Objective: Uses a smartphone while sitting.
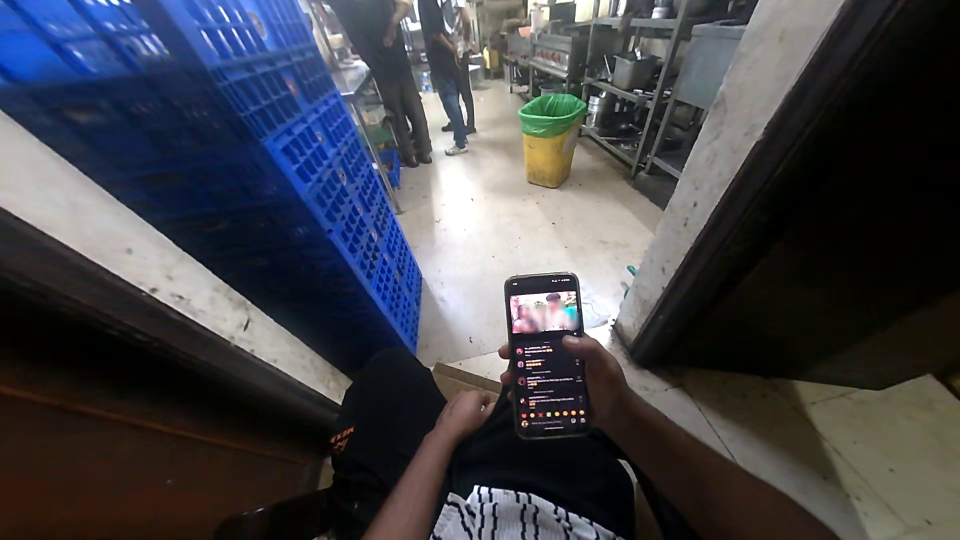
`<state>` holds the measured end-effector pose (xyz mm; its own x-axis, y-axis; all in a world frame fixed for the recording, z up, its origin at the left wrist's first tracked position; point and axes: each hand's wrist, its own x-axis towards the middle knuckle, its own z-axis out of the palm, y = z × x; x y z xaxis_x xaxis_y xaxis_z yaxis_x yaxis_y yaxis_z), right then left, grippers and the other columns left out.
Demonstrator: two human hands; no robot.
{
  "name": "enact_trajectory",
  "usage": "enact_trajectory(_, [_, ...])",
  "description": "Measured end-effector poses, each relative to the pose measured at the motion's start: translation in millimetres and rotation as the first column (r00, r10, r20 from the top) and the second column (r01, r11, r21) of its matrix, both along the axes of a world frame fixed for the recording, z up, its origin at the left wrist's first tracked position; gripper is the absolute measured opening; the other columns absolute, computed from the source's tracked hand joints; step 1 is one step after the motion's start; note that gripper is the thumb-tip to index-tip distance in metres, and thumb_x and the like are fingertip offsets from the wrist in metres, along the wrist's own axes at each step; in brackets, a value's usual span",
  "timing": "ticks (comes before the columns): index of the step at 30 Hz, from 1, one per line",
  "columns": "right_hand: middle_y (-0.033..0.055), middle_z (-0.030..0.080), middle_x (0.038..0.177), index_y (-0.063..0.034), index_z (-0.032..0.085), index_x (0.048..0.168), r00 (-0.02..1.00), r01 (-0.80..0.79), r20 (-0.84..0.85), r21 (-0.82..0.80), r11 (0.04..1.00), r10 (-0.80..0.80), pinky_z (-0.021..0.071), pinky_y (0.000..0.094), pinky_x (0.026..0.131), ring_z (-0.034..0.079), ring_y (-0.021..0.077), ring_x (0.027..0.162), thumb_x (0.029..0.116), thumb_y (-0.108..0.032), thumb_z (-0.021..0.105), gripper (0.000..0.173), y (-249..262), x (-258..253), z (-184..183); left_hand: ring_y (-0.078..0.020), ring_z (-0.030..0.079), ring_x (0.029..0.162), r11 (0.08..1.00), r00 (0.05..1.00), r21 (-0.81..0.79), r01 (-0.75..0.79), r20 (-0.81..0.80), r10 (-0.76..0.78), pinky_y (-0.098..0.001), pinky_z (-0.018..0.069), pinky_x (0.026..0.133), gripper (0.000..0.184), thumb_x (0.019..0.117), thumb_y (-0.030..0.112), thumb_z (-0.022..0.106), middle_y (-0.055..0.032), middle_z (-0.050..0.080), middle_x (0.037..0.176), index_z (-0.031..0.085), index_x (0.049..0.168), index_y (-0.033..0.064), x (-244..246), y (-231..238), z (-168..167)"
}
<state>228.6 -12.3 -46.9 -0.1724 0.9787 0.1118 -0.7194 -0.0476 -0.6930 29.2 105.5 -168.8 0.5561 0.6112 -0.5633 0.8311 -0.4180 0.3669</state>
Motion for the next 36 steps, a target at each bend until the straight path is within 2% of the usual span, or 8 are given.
enact_trajectory(5, [0.0211,0.071,0.112,-0.0107,0.053,0.131,1.000,-0.014,0.003,-0.001,1.000,0.014,0.0605,0.0497,0.085,0.073,0.0341,0.096,0.0807,-0.052,0.076,0.069,-1.4,-0.3,2.0,-0.0396,0.064,0.123,1.000,1.000,0.008,0.010,-0.005,-0.010,-0.0596,0.0478,0.105,0.045,0.1108,0.035,0.044,-0.0247,0.068,0.125,0.068,0.123,-0.0004,-0.2,0.4,-2.2])
enact_trajectory(8, [0.0202,0.071,0.111,-0.0093,0.053,0.130,1.000,0.005,0.023,-0.016,1.000,-0.004,0.0607,0.0486,0.084,0.073,0.0328,0.095,0.0782,-0.055,0.076,0.073,-2.2,-0.9,2.8,-0.0393,0.065,0.122,1.000,1.000,0.008,0.006,-0.005,-0.006,-0.0598,0.0478,0.105,0.044,0.1108,0.035,0.044,-0.0246,0.069,0.124,0.068,0.122,-0.0005,-0.3,1.0,-3.7])
enact_trajectory(32, [0.0198,0.070,0.114,-0.0126,0.053,0.132,0.999,-0.029,-0.015,0.012,0.999,0.029,0.0599,0.0497,0.086,0.073,0.0335,0.097,0.0787,-0.059,0.076,0.075,-0.6,-1.1,-0.6,-0.0393,0.064,0.124,1.000,1.000,0.008,0.010,-0.017,-0.010,-0.0593,0.0474,0.106,0.045,0.1110,0.035,0.044,-0.0241,0.068,0.127,0.067,0.125,0.0000,0.0,1.6,-3.7])
enact_trajectory(36, [0.0199,0.071,0.114,-0.0132,0.056,0.130,0.999,-0.041,-0.016,0.041,0.998,0.042,0.0596,0.0501,0.087,0.073,0.0337,0.098,0.0814,-0.058,0.073,0.069,0.1,-0.8,-1.4,-0.0390,0.063,0.124,1.000,1.000,0.005,0.013,-0.011,-0.012,-0.0595,0.0465,0.107,0.045,0.1112,0.035,0.043,-0.0240,0.068,0.127,0.068,0.124,-0.0002,-0.2,1.2,-3.1])
